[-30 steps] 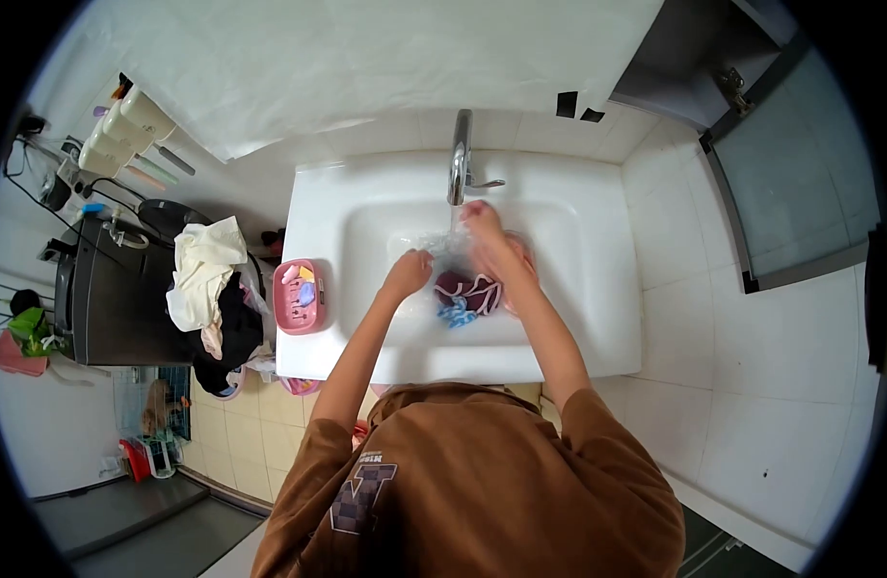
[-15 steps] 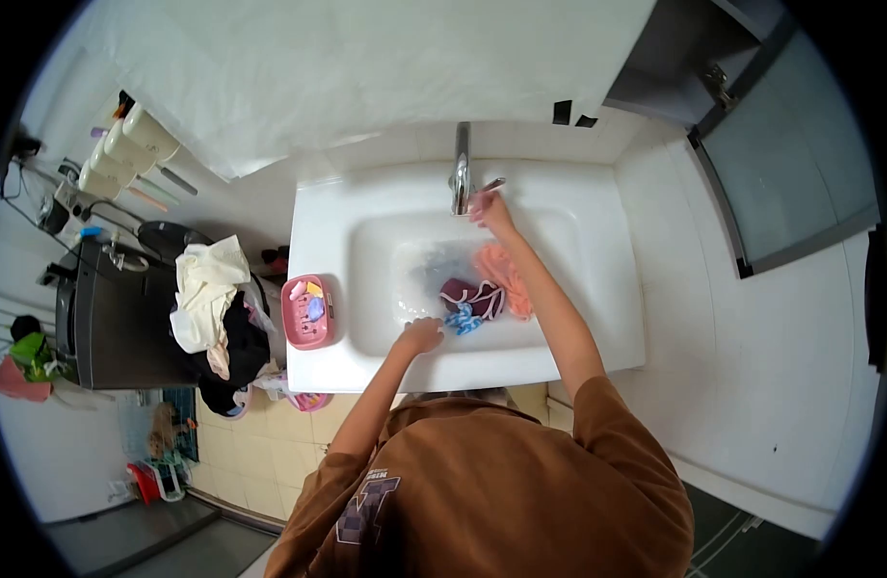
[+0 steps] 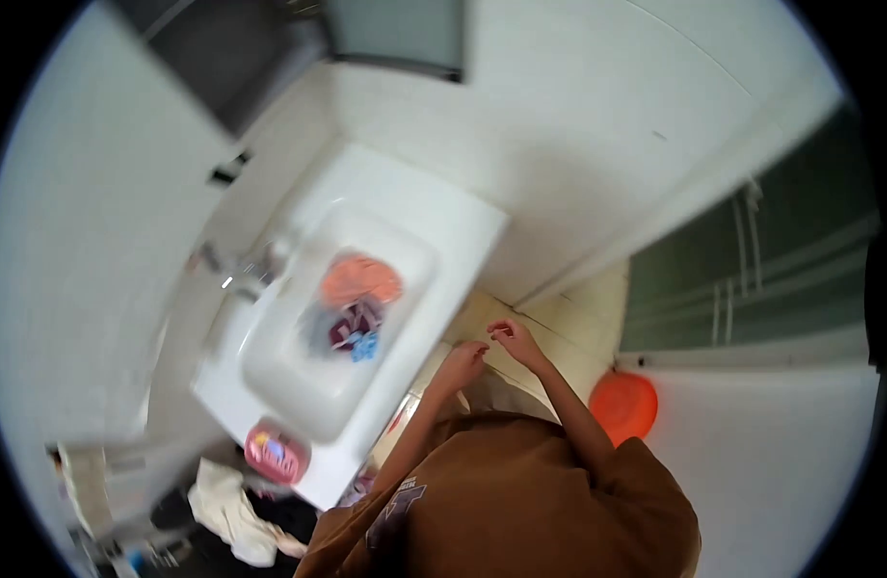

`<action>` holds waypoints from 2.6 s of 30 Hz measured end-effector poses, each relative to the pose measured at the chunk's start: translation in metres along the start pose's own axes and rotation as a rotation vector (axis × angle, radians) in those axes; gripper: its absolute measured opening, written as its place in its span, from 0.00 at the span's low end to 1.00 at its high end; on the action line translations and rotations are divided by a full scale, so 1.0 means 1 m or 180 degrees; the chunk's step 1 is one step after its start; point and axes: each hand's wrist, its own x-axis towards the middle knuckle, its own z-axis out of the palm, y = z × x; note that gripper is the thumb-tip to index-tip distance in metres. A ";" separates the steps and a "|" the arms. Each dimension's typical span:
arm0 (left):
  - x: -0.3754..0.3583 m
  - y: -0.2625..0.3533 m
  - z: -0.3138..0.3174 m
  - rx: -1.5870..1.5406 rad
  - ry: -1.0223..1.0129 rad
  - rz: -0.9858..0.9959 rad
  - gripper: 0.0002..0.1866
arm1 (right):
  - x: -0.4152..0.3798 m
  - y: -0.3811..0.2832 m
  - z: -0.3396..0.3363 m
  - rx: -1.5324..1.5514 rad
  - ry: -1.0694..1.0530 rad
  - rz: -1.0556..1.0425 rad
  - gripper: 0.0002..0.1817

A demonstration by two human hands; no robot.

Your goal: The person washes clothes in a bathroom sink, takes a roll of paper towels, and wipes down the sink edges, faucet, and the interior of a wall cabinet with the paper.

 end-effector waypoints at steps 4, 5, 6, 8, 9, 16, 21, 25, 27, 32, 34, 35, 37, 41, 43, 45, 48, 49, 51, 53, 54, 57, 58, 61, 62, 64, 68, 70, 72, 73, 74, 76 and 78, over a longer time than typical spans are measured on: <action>0.048 0.008 0.056 0.0639 -0.1369 0.0344 0.12 | -0.050 0.022 -0.077 0.0131 0.0798 0.0462 0.09; 0.059 0.010 0.072 0.0647 -0.1508 0.0441 0.12 | -0.062 0.026 -0.092 0.0162 0.1023 0.0391 0.09; 0.070 0.012 0.087 0.0591 -0.1302 0.0598 0.11 | -0.074 0.027 -0.109 0.0176 0.1160 0.0412 0.09; 0.092 0.028 0.114 0.0562 -0.1146 0.0798 0.11 | -0.090 0.028 -0.140 0.0426 0.1545 0.0600 0.09; 0.104 0.044 0.125 0.0468 -0.1239 0.0896 0.11 | -0.097 0.033 -0.159 0.0451 0.1645 0.0559 0.09; 0.192 0.096 0.234 0.0307 -0.1359 0.1161 0.10 | -0.117 0.085 -0.290 0.0124 0.1967 0.0332 0.10; 0.235 0.134 0.286 -0.0178 -0.0841 0.0620 0.14 | -0.111 0.084 -0.366 -0.0133 0.1408 0.0534 0.11; 0.254 0.158 0.286 0.0144 -0.0312 0.0655 0.17 | -0.066 0.095 -0.398 0.0041 0.0746 0.0399 0.11; 0.273 0.156 0.288 0.0066 0.0040 0.0710 0.20 | -0.031 0.090 -0.413 0.0155 0.0433 0.0424 0.11; 0.334 0.147 0.287 0.0052 0.0659 0.0276 0.21 | 0.067 0.085 -0.421 0.0232 0.0263 0.0093 0.09; 0.367 0.149 0.287 -0.0055 0.1103 0.0166 0.22 | 0.107 0.083 -0.426 0.0138 0.0353 -0.0090 0.08; 0.383 0.145 0.287 -0.0155 0.1206 0.0180 0.23 | 0.123 0.081 -0.428 0.0053 0.0446 -0.0234 0.07; 0.410 0.166 0.282 -0.0129 0.1379 -0.0078 0.24 | 0.148 0.069 -0.436 -0.0049 0.0415 -0.0311 0.06; 0.448 0.195 0.270 -0.0238 0.1789 -0.0490 0.25 | 0.205 0.084 -0.445 0.0061 0.0141 -0.0611 0.05; 0.458 0.185 0.258 0.0040 0.1938 -0.0404 0.27 | 0.237 0.091 -0.443 0.2190 -0.0651 -0.0445 0.05; 0.469 0.180 0.246 0.0295 0.2106 -0.0316 0.28 | 0.258 0.084 -0.436 0.4306 -0.0960 0.0081 0.07; 0.484 0.175 0.230 -0.0231 0.2419 -0.0534 0.27 | 0.299 0.047 -0.430 0.0805 -0.0842 -0.0070 0.09; 0.491 0.167 0.228 -0.0315 0.2581 -0.0598 0.27 | 0.323 0.053 -0.416 0.1186 -0.1133 0.0013 0.10; 0.504 0.156 0.219 -0.0377 0.2853 -0.0710 0.27 | 0.352 0.041 -0.408 0.0954 -0.1261 0.0125 0.10; 0.514 0.151 0.208 0.0109 0.2987 -0.1142 0.26 | 0.379 0.025 -0.399 0.0729 -0.1371 0.0253 0.10; 0.517 0.149 0.205 0.0131 0.3053 -0.1242 0.26 | 0.391 0.024 -0.393 0.0757 -0.1371 0.0207 0.10; 0.535 0.130 0.193 0.0209 0.3466 -0.1249 0.24 | 0.428 0.011 -0.383 0.0746 -0.1615 0.0128 0.11; 0.540 0.127 0.189 0.0224 0.3532 -0.1316 0.24 | 0.435 0.004 -0.379 0.0727 -0.1771 0.0110 0.12; 0.552 0.134 0.177 0.0229 0.3593 -0.1898 0.21 | 0.461 -0.016 -0.371 0.0120 -0.1685 -0.0298 0.15; 0.555 0.139 0.176 0.0233 0.3685 -0.1909 0.21 | 0.466 -0.023 -0.366 0.0114 -0.1777 -0.0277 0.15; 0.561 0.142 0.176 0.0223 0.3870 -0.1972 0.21 | 0.479 -0.034 -0.350 0.0332 -0.1602 -0.0518 0.17; 0.560 0.141 0.181 0.0147 0.4221 -0.1782 0.19 | 0.491 -0.059 -0.312 0.0471 -0.1946 -0.0858 0.20; 0.561 0.138 0.180 0.0048 0.4361 -0.1852 0.19 | 0.492 -0.064 -0.288 -0.0225 -0.2129 -0.1246 0.24; 0.559 0.135 0.180 0.0180 0.4402 -0.1845 0.18 | 0.485 -0.074 -0.277 -0.0702 -0.2241 -0.1150 0.22; 0.562 0.140 0.180 0.0190 0.4495 -0.1883 0.18 | 0.481 -0.081 -0.274 -0.1122 -0.2045 -0.0844 0.18; 0.565 0.146 0.179 0.0115 0.4506 -0.2036 0.18 | 0.476 -0.089 -0.271 -0.1536 -0.1836 -0.0550 0.15; 0.563 0.147 0.181 0.0037 0.4606 -0.2215 0.17 | 0.479 -0.090 -0.268 -0.2278 -0.2245 -0.1138 0.27; 0.562 0.140 0.187 -0.0040 0.4527 -0.2136 0.15 | 0.482 -0.086 -0.265 -0.2050 -0.2459 -0.1400 0.31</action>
